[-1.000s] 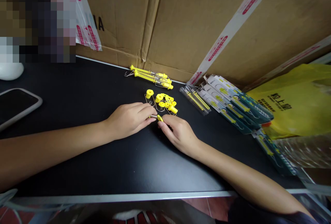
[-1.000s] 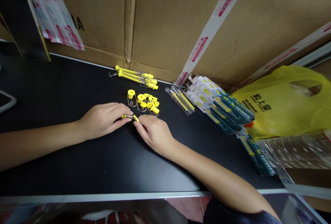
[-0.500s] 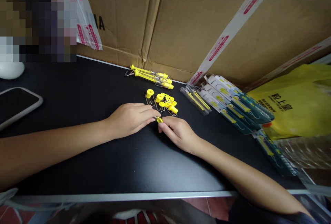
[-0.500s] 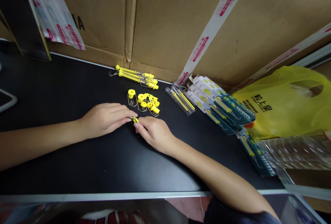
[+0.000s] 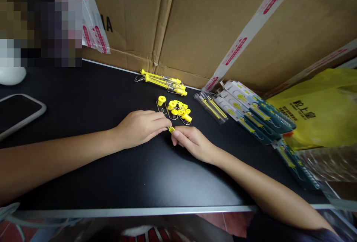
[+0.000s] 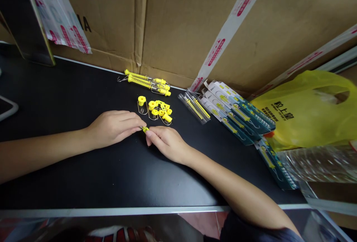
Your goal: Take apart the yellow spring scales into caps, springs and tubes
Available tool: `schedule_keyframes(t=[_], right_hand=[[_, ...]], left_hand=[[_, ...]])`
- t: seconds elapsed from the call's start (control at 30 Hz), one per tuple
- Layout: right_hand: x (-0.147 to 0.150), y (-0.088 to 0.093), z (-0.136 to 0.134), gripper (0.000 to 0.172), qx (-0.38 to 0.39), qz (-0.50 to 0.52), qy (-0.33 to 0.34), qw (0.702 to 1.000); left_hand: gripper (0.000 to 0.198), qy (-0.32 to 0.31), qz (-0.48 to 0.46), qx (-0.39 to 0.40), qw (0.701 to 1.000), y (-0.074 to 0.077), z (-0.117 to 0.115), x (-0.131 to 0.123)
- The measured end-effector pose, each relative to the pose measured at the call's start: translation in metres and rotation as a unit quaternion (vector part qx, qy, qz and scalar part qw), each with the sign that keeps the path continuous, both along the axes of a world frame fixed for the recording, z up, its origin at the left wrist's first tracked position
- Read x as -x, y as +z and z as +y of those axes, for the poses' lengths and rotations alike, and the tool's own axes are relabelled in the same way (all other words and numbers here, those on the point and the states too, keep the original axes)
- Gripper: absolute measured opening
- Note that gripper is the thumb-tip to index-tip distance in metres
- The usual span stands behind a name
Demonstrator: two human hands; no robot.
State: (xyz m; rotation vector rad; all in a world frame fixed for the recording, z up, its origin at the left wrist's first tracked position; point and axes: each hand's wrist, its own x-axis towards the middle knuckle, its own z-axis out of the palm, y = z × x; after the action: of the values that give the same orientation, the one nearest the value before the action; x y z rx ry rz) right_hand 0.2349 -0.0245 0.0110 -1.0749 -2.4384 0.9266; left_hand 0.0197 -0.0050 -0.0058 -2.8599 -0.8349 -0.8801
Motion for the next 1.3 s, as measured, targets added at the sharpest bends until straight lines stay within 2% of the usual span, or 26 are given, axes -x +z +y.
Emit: schedule_keyframes(t=[0.13,0.2,0.27,0.37,0.47,0.57,0.7,0.9,1.3], right_hand=[[-0.001,0.002,0.001,0.045,0.073,0.022,-0.01,0.997],[-0.001,0.002,0.0,0.045,0.074,0.02,-0.019,0.997],[0.001,0.0,-0.001,0.037,0.036,0.019,-0.034,0.999],[0.002,-0.008,-0.003,0.015,-0.055,0.015,-0.062,0.996],[0.001,-0.017,-0.003,0.021,-0.162,-0.014,-0.075,0.984],[0.0,-0.02,-0.001,0.013,-0.275,-0.047,-0.074,0.957],[0.0,-0.017,-0.001,0.014,-0.368,-0.109,-0.052,0.922],[0.0,-0.015,-0.001,0.023,-0.444,-0.155,-0.037,0.882],[0.002,-0.014,-0.002,0.028,-0.462,-0.182,-0.053,0.866]], left_hand=[[0.023,0.01,0.018,-0.023,1.0,0.0,0.0,0.0],[0.022,0.016,0.023,-0.022,0.999,0.0,0.0,0.0],[0.021,0.027,0.027,-0.015,0.999,0.0,0.0,-0.001],[0.021,0.042,0.034,-0.001,0.999,0.001,-0.001,-0.002],[0.021,0.062,0.033,0.009,0.997,0.001,-0.001,-0.003],[0.02,0.065,0.041,0.013,0.997,0.001,-0.001,-0.004],[0.017,0.058,0.051,0.013,0.997,0.0,0.0,-0.003],[0.016,0.052,0.053,0.026,0.997,-0.001,0.001,-0.003],[0.019,0.046,0.056,0.018,0.997,0.0,0.0,-0.002]])
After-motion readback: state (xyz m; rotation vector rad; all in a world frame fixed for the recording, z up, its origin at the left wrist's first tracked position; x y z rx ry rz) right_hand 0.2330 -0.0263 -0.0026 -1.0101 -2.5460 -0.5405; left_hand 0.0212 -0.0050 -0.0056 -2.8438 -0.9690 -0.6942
